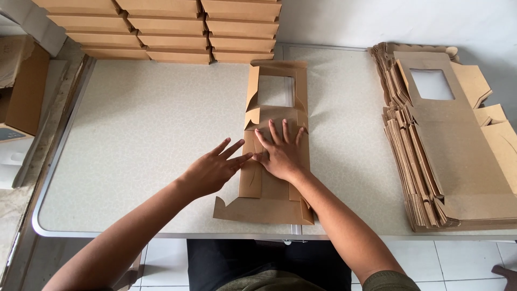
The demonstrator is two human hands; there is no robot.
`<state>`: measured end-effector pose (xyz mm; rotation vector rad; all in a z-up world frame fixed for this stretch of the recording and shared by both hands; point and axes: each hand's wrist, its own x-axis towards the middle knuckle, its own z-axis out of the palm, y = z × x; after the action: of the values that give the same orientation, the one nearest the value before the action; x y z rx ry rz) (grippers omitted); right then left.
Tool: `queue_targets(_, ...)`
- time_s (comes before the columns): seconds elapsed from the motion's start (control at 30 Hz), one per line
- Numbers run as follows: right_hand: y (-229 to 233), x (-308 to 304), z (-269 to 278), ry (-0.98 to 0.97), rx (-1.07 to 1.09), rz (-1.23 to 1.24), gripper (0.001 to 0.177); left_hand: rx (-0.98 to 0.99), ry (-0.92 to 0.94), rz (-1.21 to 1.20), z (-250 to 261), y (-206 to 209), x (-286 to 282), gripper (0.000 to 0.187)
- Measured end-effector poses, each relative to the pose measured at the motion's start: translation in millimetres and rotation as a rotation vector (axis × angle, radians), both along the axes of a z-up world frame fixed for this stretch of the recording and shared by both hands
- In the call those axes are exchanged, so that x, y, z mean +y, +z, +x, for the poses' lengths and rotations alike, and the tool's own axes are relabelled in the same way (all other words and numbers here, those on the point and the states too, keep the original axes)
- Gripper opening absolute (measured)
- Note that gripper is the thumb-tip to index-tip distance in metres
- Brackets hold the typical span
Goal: Assembling a cardboard box with a transparent window by folding and tucking tabs.
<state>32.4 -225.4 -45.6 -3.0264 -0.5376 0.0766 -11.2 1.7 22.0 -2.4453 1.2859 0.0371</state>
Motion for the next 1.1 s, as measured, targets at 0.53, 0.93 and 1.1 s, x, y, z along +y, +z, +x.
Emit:
queue_targets(0.53, -1.1, -0.3, 0.8, -0.018, 0.003, 0.034, 0.071, 0.130, -0.047, -0.230, -26.0, -37.9, 43.2, 0.070)
queue_targets(0.93, 1.4, 0.0, -0.6, -0.013, -0.029, 0.033, 0.069, 0.227, 0.005, -0.458, -45.4, -39.0, 45.2, 0.043)
queue_targets(1.1, -5.4, -2.1, 3.0, 0.000, -0.018, 0.061, 0.070, 0.296, 0.027, -0.630, -51.9, -44.5, 47.6, 0.060)
